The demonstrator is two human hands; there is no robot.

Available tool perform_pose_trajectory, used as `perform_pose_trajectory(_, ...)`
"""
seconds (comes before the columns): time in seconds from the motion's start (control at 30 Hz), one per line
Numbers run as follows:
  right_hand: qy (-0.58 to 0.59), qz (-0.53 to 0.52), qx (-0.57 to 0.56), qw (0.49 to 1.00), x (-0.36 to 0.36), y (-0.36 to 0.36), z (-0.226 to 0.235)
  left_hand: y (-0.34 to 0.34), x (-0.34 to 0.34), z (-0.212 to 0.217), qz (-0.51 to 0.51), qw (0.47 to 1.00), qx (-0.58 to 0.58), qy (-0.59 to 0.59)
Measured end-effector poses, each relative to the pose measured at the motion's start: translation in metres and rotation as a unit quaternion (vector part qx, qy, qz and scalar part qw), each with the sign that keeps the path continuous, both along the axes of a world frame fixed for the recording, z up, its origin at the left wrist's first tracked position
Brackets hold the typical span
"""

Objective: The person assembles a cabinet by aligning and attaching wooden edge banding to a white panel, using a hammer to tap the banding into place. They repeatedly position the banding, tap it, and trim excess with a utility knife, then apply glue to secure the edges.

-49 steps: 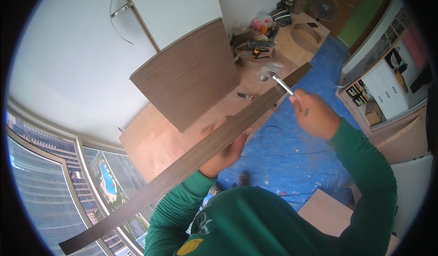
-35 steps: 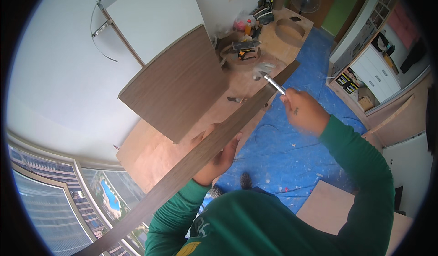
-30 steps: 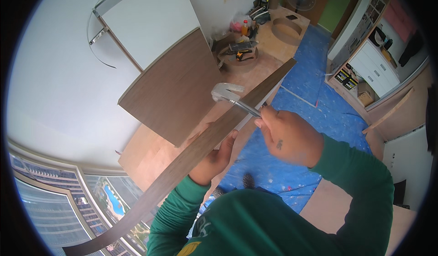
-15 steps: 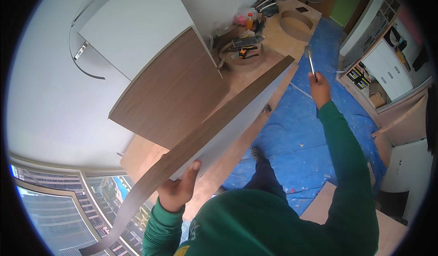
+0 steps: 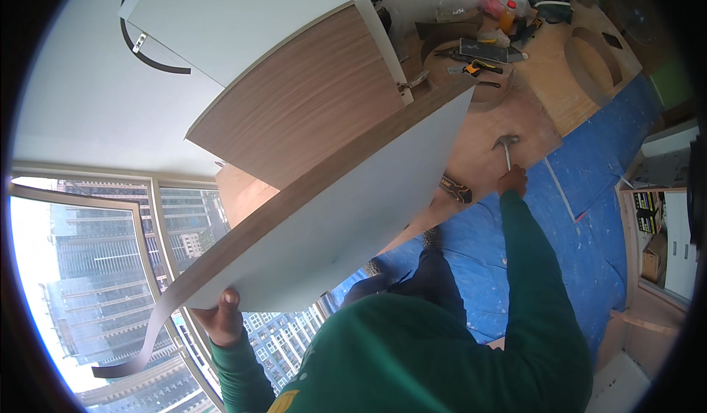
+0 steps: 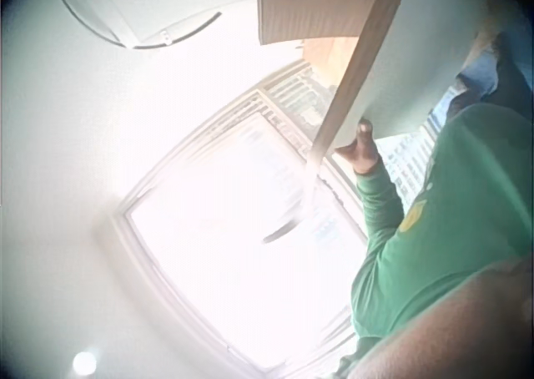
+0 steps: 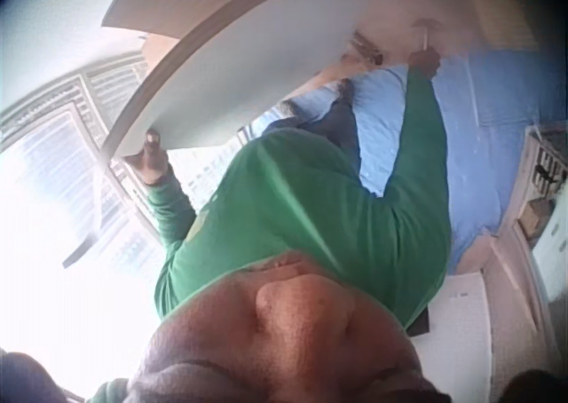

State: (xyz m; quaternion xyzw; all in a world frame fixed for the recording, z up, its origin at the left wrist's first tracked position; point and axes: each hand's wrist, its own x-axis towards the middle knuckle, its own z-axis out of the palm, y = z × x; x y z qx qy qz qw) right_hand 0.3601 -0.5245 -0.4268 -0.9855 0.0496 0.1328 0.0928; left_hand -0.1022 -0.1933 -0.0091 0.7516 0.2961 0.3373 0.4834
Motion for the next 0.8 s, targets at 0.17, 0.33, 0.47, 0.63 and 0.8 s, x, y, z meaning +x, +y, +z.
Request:
perform_pose_trajectory(0.17,-0.001,0.148,0.280,0.949,-0.029,0.043,0.058,-0.014,-0.005,-0.008,0.095,0.995,0.014,-0.023)
perform_pose_trajectory(0.33,0.327,0.220,0.580,0.713,-0.082,0.126,0.091,-0.002,-0.021,-0.021,0.082,0.994,-0.053,-0.050)
perform_pose_trajectory(0.47,0.311,0.184,0.629,0.688,-0.103,0.142,0.135,0.018,-0.062,-0.037,0.110,0.980,-0.099,-0.132)
perform_pose_trajectory(0.63,0.073,0.321,0.622,0.710,-0.090,0.116,0.292,0.039,-0.130,-0.033,0.094,0.950,-0.150,-0.257)
perform_pose_trajectory(0.8,-0.161,0.422,0.554,0.699,-0.087,0.106,0.576,0.049,-0.105,-0.016,0.000,0.888,-0.193,-0.417)
